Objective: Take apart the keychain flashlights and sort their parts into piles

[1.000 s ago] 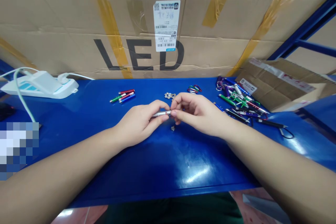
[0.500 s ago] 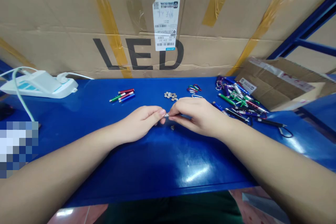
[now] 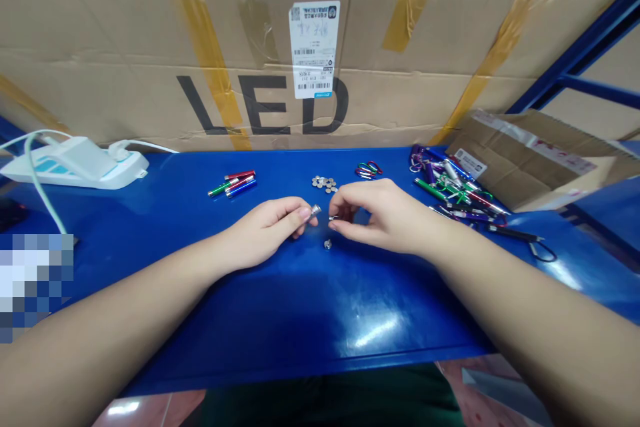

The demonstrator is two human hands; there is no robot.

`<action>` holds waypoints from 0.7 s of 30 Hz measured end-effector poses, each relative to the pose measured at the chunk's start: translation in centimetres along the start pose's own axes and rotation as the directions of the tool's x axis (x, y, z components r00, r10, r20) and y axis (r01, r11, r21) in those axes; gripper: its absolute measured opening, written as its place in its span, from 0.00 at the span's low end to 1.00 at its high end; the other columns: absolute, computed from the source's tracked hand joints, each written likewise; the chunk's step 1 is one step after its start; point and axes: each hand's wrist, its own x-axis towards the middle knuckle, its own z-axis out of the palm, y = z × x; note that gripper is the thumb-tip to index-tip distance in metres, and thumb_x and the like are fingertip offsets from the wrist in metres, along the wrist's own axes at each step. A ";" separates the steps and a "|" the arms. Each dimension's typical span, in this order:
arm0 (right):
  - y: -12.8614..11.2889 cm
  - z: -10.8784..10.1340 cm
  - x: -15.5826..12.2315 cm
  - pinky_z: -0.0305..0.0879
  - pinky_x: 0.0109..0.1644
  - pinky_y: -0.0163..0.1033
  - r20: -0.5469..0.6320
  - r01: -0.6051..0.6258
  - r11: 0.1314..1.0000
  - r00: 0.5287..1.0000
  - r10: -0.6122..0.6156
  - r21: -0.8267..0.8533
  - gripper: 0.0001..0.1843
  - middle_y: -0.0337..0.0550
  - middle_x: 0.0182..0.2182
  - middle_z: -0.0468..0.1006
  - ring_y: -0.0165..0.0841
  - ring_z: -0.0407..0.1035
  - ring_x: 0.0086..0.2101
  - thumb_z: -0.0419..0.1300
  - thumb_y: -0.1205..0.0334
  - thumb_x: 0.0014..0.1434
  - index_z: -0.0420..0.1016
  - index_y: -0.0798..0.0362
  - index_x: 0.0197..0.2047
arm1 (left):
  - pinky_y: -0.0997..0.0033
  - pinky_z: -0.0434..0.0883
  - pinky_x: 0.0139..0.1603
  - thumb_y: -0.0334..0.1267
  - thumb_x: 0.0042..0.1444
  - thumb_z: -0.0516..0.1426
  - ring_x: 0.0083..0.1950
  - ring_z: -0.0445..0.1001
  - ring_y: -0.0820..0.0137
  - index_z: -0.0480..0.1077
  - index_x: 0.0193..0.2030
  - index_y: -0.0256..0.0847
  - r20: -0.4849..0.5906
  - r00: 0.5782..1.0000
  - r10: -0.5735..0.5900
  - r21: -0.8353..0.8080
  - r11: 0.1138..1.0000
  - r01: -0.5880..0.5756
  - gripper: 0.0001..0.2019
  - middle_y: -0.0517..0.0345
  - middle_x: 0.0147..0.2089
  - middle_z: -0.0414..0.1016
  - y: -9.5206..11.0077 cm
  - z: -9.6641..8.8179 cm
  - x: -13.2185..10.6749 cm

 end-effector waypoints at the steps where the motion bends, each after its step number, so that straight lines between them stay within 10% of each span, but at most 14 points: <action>1: -0.1 -0.4 -0.1 0.65 0.36 0.33 0.046 -0.035 0.999 0.998 0.035 0.001 0.02 0.40 0.31 0.80 0.29 0.73 0.31 0.65 0.66 0.64 0.77 0.54 0.39 | 0.67 0.69 0.45 0.57 0.72 0.50 0.39 0.72 0.68 0.74 0.45 0.39 -0.003 1.000 0.018 0.008 1.000 -0.018 0.22 0.58 0.36 0.73 -0.1 0.0 0.0; 9: -0.6 -0.9 -0.1 0.61 0.33 0.36 0.316 -0.235 0.953 0.905 0.286 -0.189 0.02 0.41 0.31 0.83 0.31 0.74 0.29 0.66 0.66 0.62 0.82 0.53 0.38 | 0.63 0.75 0.49 0.48 0.69 0.57 0.48 0.78 0.64 0.74 0.50 0.40 -0.072 0.987 0.145 0.138 0.981 -0.135 0.14 0.51 0.48 0.80 -0.5 0.1 0.1; 14: -0.8 0.0 0.3 0.67 0.32 0.37 0.095 -0.481 0.876 0.875 0.476 0.037 0.08 0.42 0.28 0.82 0.34 0.74 0.27 0.69 0.58 0.62 0.80 0.54 0.38 | 0.68 0.76 0.45 0.41 0.69 0.58 0.46 0.77 0.67 0.76 0.49 0.41 -0.142 0.936 0.322 0.310 0.913 -0.267 0.09 0.53 0.46 0.77 -0.4 0.1 0.0; 17: -1.7 0.8 1.2 0.74 0.32 0.37 0.086 -0.583 0.579 0.743 0.664 0.571 0.11 0.44 0.28 0.82 0.33 0.76 0.26 0.59 0.57 0.71 0.76 0.55 0.39 | 0.67 0.75 0.47 0.35 0.69 0.59 0.47 0.75 0.67 0.77 0.52 0.41 -0.187 0.844 0.502 0.509 0.784 -0.354 0.09 0.53 0.46 0.74 0.1 0.0 -0.1; 21: -2.7 2.0 2.2 0.81 0.40 0.40 0.481 -0.581 -0.046 0.623 0.617 0.812 0.24 0.53 0.30 0.83 0.35 0.81 0.29 0.45 0.55 0.78 0.75 0.59 0.39 | 0.64 0.73 0.48 0.31 0.69 0.58 0.47 0.73 0.66 0.77 0.53 0.41 -0.069 0.672 0.737 0.754 0.480 -0.448 0.10 0.51 0.47 0.74 0.9 0.2 -0.3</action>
